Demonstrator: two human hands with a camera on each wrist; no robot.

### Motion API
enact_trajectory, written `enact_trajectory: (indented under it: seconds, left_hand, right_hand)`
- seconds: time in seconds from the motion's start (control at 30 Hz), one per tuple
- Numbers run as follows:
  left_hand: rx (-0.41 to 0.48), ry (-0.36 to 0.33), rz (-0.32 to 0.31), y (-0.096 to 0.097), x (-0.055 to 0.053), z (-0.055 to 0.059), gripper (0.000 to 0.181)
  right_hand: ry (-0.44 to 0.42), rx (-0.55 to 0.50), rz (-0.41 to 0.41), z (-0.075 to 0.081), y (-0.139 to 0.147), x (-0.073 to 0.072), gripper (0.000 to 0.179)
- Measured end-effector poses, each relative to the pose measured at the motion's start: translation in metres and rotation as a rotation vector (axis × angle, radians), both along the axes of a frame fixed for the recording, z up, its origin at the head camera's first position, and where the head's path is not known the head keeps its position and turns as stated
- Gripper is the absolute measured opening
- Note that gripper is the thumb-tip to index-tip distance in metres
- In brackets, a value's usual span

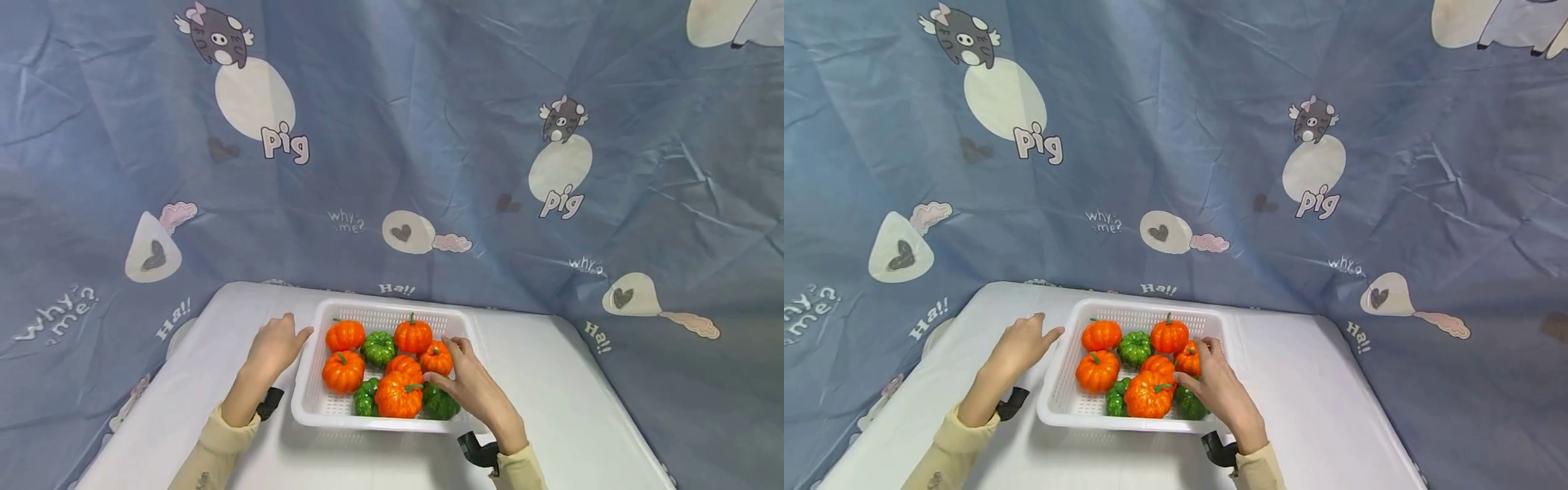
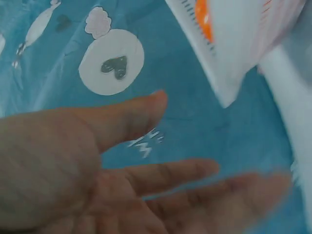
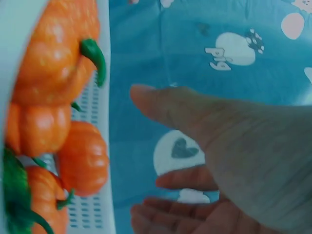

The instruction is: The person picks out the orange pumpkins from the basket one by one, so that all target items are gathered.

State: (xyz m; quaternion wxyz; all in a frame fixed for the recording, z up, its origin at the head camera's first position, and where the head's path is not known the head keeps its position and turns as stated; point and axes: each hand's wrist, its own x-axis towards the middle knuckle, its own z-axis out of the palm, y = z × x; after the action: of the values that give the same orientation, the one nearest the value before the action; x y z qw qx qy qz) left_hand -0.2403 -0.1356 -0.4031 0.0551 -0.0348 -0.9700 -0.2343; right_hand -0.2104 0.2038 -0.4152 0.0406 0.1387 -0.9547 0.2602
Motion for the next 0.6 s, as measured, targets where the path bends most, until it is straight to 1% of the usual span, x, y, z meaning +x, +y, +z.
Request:
enact_trajectory:
  seconds: [0.03, 0.1, 0.17, 0.23, 0.33, 0.43, 0.47, 0.6]
  left_hand:
    - [0.033, -0.021, -0.014, -0.001, -0.002, -0.003, 0.047]
    - [0.109, -0.087, -0.041, -0.003, -0.006, -0.008, 0.040]
    - [0.188, -0.153, -0.062, -0.003, -0.009, -0.013, 0.036]
    - [0.262, -0.207, -0.066, -0.003, -0.011, -0.016, 0.031]
    - [0.311, -0.225, -0.082, -0.003, -0.013, -0.020, 0.030]
    - [0.342, -0.242, -0.090, -0.003, -0.014, -0.021, 0.034]
    - [0.350, -0.247, -0.093, -0.004, -0.015, -0.022, 0.036]
    - [0.369, -0.262, -0.081, -0.005, -0.016, -0.022, 0.024]
  right_hand:
    - [-0.006, 0.002, 0.026, -0.001, -0.001, 0.001, 0.076]
    - [-0.021, 0.015, 0.081, -0.004, -0.003, 0.001, 0.075]
    - [-0.026, 0.031, 0.147, -0.007, -0.005, 0.000, 0.075]
    - [-0.053, 0.034, 0.204, -0.008, -0.006, -0.001, 0.075]
    - [-0.119, 0.026, 0.281, -0.011, -0.006, -0.004, 0.076]
    - [-0.199, 0.026, 0.334, -0.012, -0.007, -0.004, 0.076]
    - [-0.212, 0.031, 0.348, -0.013, -0.008, -0.004, 0.077]
    - [-0.234, 0.050, 0.389, -0.014, -0.011, -0.003, 0.077]
